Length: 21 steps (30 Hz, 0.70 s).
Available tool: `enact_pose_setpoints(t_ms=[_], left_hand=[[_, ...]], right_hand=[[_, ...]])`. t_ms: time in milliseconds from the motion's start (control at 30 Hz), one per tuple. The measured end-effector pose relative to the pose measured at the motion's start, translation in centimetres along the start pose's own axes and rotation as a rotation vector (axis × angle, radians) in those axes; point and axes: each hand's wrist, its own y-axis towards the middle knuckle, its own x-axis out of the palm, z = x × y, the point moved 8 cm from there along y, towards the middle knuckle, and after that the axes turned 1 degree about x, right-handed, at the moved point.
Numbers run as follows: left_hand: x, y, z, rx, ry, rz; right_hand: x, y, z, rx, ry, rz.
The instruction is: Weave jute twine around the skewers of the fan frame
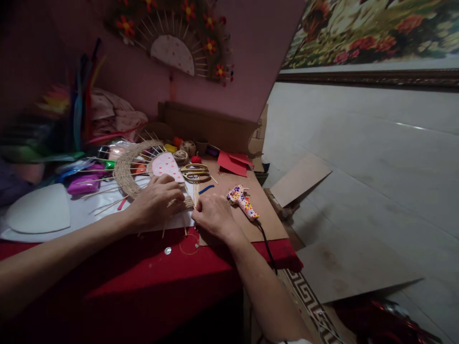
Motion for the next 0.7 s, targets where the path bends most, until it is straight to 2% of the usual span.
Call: enact_pose_setpoints(t_ms=[200,467,700], left_hand=[[0.8,0.8,1.5,0.038,0.13,-0.065],[1.0,0.9,1.9,0.034,0.243,-0.026],[1.1,0.9,2.4,0.045,0.279,-0.026]], right_hand=[[-0.1,0.0,-0.3,-0.004,-0.012,-0.024],[-0.3,0.1,-0.6,-0.033,-0.006,-0.013],[-0.1,0.0,-0.8,-0.012,-0.027,-0.065]])
